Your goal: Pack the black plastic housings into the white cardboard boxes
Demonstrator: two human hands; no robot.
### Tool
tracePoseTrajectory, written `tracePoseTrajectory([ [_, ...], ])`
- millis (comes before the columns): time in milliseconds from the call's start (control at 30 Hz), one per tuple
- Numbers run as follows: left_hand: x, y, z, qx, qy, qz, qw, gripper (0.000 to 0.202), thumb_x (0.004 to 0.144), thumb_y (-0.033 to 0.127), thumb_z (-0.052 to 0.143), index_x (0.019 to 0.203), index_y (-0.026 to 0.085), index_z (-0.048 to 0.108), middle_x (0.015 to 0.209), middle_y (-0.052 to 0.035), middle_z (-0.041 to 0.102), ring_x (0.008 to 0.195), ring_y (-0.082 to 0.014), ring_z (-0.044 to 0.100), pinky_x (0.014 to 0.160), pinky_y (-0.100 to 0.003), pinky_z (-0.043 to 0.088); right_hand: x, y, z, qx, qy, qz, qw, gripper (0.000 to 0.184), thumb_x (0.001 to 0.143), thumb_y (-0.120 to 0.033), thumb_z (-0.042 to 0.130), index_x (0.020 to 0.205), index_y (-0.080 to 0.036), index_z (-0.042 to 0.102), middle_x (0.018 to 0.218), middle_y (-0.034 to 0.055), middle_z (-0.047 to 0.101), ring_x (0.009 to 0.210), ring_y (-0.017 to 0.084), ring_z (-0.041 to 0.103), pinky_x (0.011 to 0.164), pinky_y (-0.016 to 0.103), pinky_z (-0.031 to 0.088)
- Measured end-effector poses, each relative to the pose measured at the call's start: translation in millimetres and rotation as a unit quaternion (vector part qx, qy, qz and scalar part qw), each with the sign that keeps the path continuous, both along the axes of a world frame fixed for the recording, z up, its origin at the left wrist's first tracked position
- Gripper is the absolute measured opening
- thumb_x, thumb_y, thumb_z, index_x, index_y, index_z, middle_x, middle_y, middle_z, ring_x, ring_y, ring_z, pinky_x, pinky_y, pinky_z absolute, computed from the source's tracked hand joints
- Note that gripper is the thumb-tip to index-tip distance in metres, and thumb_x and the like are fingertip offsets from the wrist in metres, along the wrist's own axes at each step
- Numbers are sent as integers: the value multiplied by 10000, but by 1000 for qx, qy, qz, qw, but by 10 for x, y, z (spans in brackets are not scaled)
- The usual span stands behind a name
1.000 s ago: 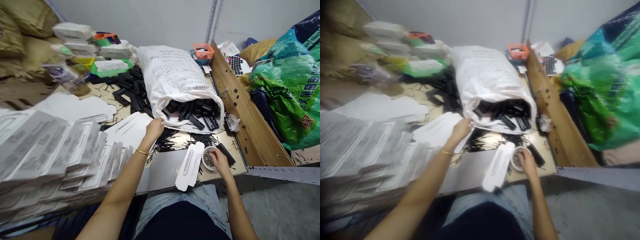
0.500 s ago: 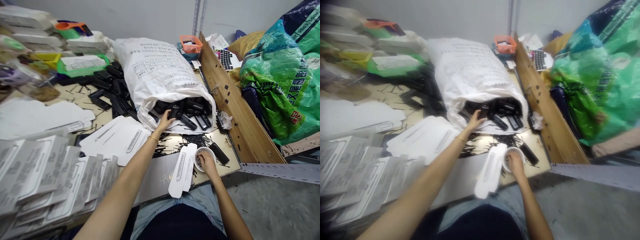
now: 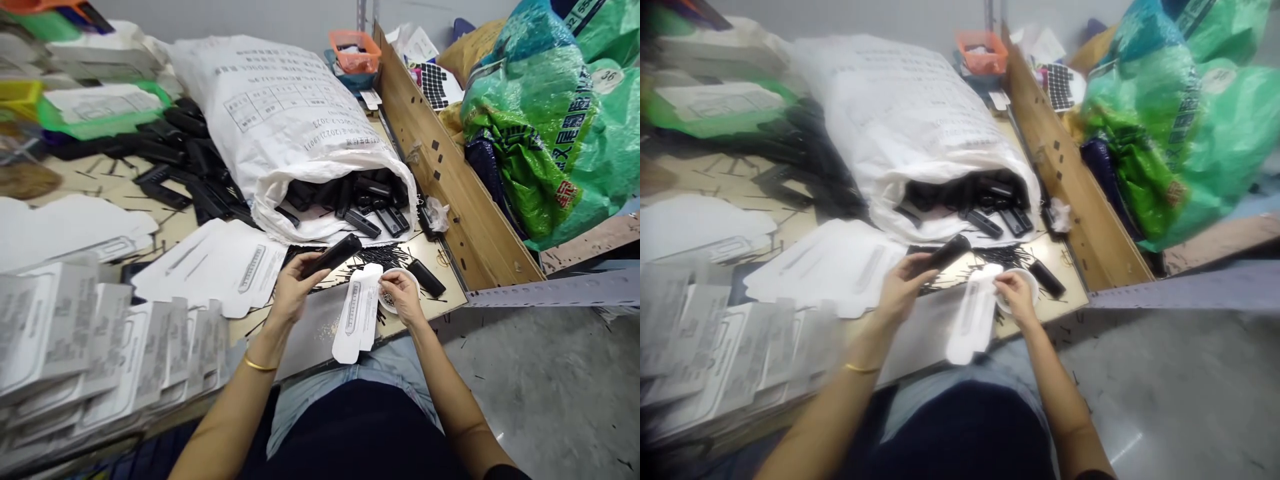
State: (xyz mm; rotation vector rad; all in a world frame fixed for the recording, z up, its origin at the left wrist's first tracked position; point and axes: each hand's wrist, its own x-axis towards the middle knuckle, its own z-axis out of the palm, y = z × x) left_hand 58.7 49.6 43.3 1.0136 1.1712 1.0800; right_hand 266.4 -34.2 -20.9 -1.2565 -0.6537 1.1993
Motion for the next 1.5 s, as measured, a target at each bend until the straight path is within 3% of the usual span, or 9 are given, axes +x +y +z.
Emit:
tracePoseTrajectory([
  [100, 136, -172, -86, -104, -198, 43, 974, 356, 555, 221, 795, 880, 207, 651, 925, -11, 658, 944, -184, 612, 887, -354, 483, -147, 15, 72, 22, 10, -2, 1000, 190, 671, -306, 737, 777, -195, 625, 733, -13, 636, 595, 107, 583, 612, 255, 499],
  [167, 178, -210, -136, -128, -251, 67, 957, 367, 571, 193, 791, 905, 229, 644, 947, 2, 655, 955, -170, 610, 869, -341, 497, -227, 11, 107, 39, -8, -4, 999, 168, 698, -310, 721, 782, -195, 631, 746, -10, 635, 607, 108, 582, 617, 255, 495],
  [300, 157, -194, -195, -163, -268, 119, 942, 276, 658, 221, 768, 899, 226, 634, 971, -3, 661, 962, -164, 613, 833, -317, 524, -334, -14, 158, 50, -55, -13, 997, 146, 752, -328, 676, 805, -197, 640, 784, 5, 645, 657, 128, 595, 638, 270, 498],
  [500, 147, -214, -186, -255, -342, 99, 899, 229, 907, 294, 496, 1045, 154, 613, 1057, -108, 673, 1080, -213, 598, 855, -361, 549, -440, -48, 245, 75, -210, -25, 975, 100, 817, -300, 611, 827, -205, 643, 812, 17, 648, 783, 162, 597, 745, 300, 467],
  [700, 165, -269, -151, -292, -373, 105, 874, 285, 954, 269, 377, 1029, 110, 600, 991, -111, 685, 996, -196, 639, 848, -348, 554, -478, -37, 282, 109, -298, -44, 947, 89, 850, -260, 571, 803, -197, 613, 815, 21, 617, 804, 165, 576, 740, 302, 446],
  [967, 112, -309, -211, -224, -331, 108, 910, 209, 878, 242, 552, 1037, 115, 598, 944, -99, 687, 939, -179, 648, 871, -351, 534, -390, 3, 249, 156, -357, 32, 920, 85, 846, -233, 588, 769, -205, 609, 771, 19, 637, 766, 165, 601, 727, 305, 465],
  [1167, 133, -392, -241, -249, -329, 145, 899, 215, 926, 234, 454, 966, 93, 611, 945, -111, 688, 886, -159, 653, 835, -309, 545, -657, -87, 184, 191, -339, -74, 918, 110, 884, -207, 503, 848, -203, 607, 800, 44, 628, 796, 172, 609, 728, 318, 489],
  [1367, 147, -438, -206, -222, -330, 142, 906, 148, 903, 225, 503, 936, 115, 595, 944, -95, 678, 910, -165, 644, 842, -325, 534, -662, -151, 77, 102, -182, -24, 978, 158, 839, -258, 570, 989, -210, 550, 899, 47, 637, 819, 166, 630, 744, 316, 523],
  [1500, 1, -405, -107, -182, -294, 122, 930, 188, 831, 300, 624, 919, 139, 581, 923, -70, 671, 871, -163, 645, 847, -359, 526, -498, -170, 121, 92, -165, 34, 981, 106, 844, -278, 564, 922, -208, 582, 867, 35, 647, 772, 160, 642, 737, 312, 513],
])
